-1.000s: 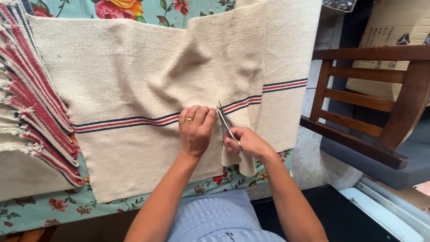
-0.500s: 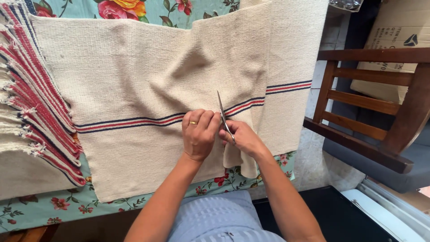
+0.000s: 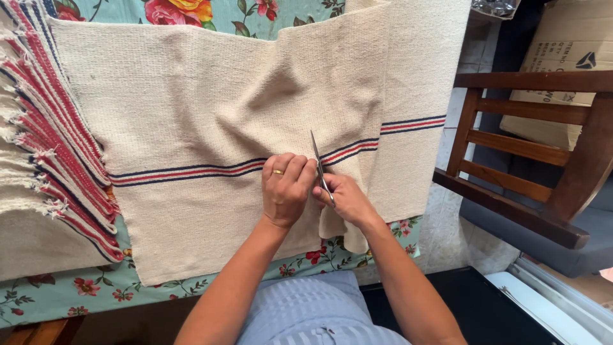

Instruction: Cutting large pieces of fabric with scissors and folding them into a stack

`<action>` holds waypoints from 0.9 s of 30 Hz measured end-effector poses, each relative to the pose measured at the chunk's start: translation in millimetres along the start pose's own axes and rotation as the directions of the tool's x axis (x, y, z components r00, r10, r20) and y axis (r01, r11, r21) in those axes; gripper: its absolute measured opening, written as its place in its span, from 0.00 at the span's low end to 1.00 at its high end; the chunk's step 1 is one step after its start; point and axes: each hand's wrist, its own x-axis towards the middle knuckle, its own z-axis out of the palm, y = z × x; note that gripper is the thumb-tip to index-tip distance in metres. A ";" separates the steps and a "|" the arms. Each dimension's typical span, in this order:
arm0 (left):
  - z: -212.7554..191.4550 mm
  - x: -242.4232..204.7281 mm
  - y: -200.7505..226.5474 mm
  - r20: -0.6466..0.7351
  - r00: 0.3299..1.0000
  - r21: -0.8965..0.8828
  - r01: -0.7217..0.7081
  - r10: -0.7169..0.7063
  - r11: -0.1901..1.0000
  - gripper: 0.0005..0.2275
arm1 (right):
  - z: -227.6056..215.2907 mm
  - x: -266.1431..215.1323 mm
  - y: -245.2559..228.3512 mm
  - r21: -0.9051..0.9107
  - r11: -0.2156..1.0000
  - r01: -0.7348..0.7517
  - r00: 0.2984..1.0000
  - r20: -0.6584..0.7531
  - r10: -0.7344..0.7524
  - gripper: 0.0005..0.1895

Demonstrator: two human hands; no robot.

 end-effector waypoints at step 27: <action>2.9 -3.5 -2.4 -0.009 1.000 -0.079 -0.003 0.003 0.997 0.22 | 3.8 7.6 -2.3 -0.013 1.000 -0.028 0.997 -0.074 0.027 0.20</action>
